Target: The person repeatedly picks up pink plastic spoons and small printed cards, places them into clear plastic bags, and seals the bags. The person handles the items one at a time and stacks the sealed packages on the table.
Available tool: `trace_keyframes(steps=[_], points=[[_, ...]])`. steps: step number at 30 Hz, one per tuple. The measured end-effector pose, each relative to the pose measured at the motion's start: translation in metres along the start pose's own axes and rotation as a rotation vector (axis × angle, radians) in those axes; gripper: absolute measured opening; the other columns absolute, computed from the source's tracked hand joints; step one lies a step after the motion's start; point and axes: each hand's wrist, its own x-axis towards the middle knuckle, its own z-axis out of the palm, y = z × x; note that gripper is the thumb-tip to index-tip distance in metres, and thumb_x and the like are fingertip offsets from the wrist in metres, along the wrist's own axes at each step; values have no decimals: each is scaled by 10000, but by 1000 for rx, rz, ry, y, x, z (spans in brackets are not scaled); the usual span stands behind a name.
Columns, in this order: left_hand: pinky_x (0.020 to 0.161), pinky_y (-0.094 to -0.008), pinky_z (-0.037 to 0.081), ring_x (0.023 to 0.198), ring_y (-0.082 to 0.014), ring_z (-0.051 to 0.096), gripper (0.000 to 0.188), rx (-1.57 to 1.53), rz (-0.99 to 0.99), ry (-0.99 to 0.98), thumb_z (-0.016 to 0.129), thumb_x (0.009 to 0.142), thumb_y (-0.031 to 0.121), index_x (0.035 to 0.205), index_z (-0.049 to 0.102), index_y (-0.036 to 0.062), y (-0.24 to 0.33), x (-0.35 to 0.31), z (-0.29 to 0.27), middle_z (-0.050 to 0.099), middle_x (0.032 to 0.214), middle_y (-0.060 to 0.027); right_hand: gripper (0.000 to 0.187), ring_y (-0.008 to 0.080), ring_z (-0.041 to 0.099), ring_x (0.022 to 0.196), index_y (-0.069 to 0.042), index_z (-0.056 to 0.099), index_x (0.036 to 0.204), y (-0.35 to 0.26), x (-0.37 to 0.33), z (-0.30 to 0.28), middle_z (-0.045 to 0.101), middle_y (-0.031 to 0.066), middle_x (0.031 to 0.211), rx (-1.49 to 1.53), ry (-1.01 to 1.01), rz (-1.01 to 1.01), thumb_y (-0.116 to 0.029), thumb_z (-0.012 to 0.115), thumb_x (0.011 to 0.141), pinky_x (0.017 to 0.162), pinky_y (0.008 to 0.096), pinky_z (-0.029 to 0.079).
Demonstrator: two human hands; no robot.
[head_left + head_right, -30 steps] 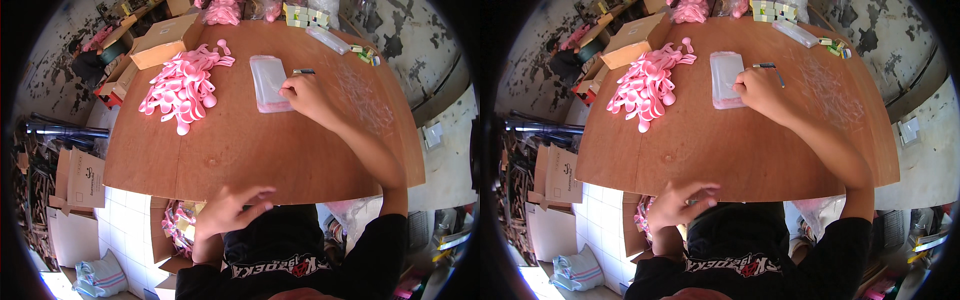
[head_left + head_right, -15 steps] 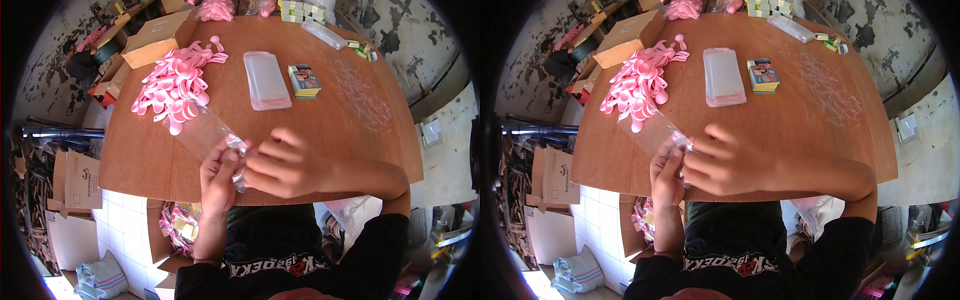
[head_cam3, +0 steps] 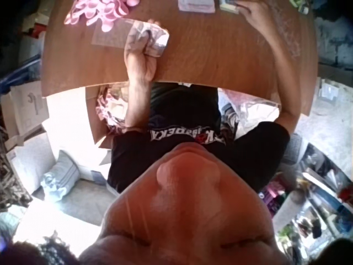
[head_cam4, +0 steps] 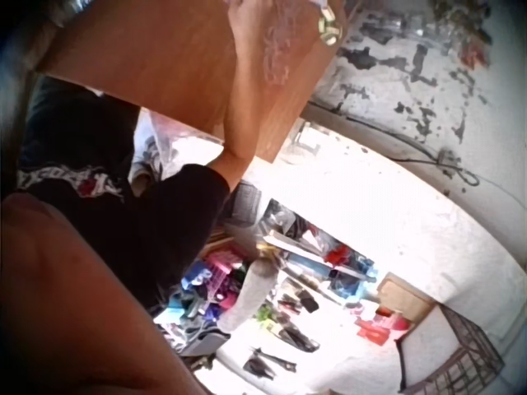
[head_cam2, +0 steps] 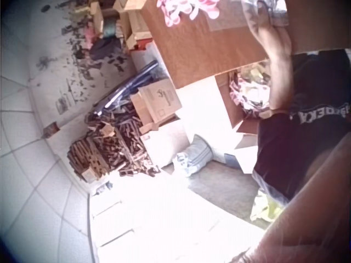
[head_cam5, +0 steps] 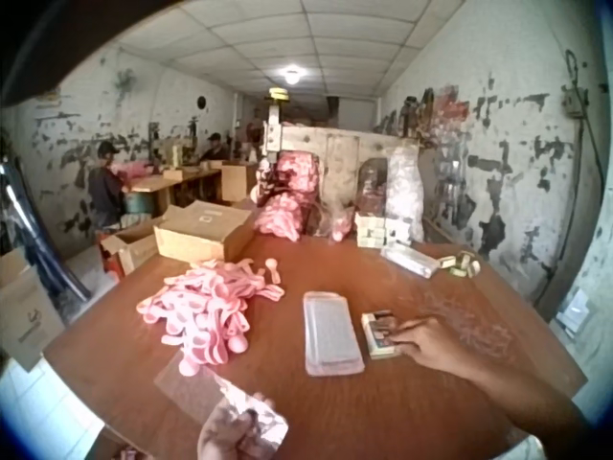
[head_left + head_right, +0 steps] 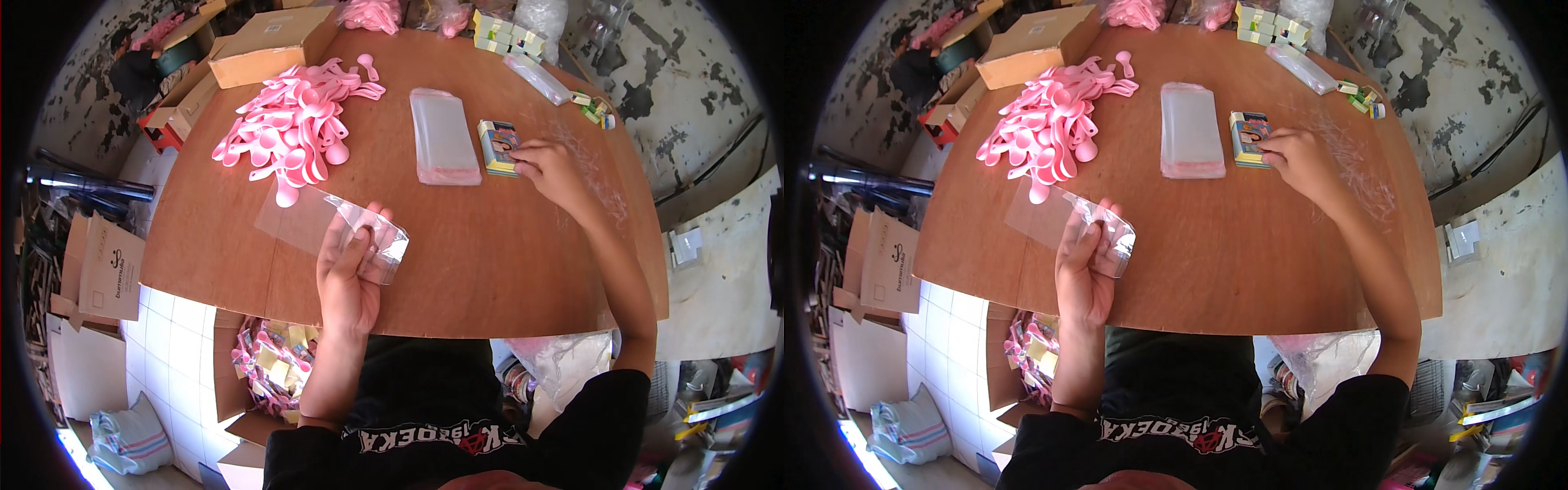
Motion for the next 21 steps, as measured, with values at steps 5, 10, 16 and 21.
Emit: trace_keyframes(steps=[5,10,16,21], points=[[975,-403,508,1196,-291,552,383,-53,-11,36,475,967,16,1340,393,-13,2,0,-2,535,1277,-194,137,264,631,690,-9,709,939,-30,2,-17,685,126,861,-28,151,0,-85,671,831,642,319,497],[964,-383,515,1183,-270,563,351,-42,0,48,480,976,44,1321,428,6,2,2,0,556,1259,-172,177,134,593,579,-16,699,1034,-97,-22,-20,710,64,802,533,65,396,-125,644,905,550,258,458],[987,-366,504,1173,-235,565,351,-112,73,88,471,985,54,1331,423,14,-2,5,-6,548,1285,-166,426,161,578,1114,27,435,1382,-133,-42,-2,564,141,1285,1126,-323,194,-99,522,984,948,313,483],[1016,-366,481,1199,-226,546,410,-116,150,144,466,981,42,1375,361,10,4,5,-12,521,1322,-159,536,90,590,916,-21,350,1456,-150,-53,5,642,64,984,1120,-385,197,-121,554,971,811,234,459]])
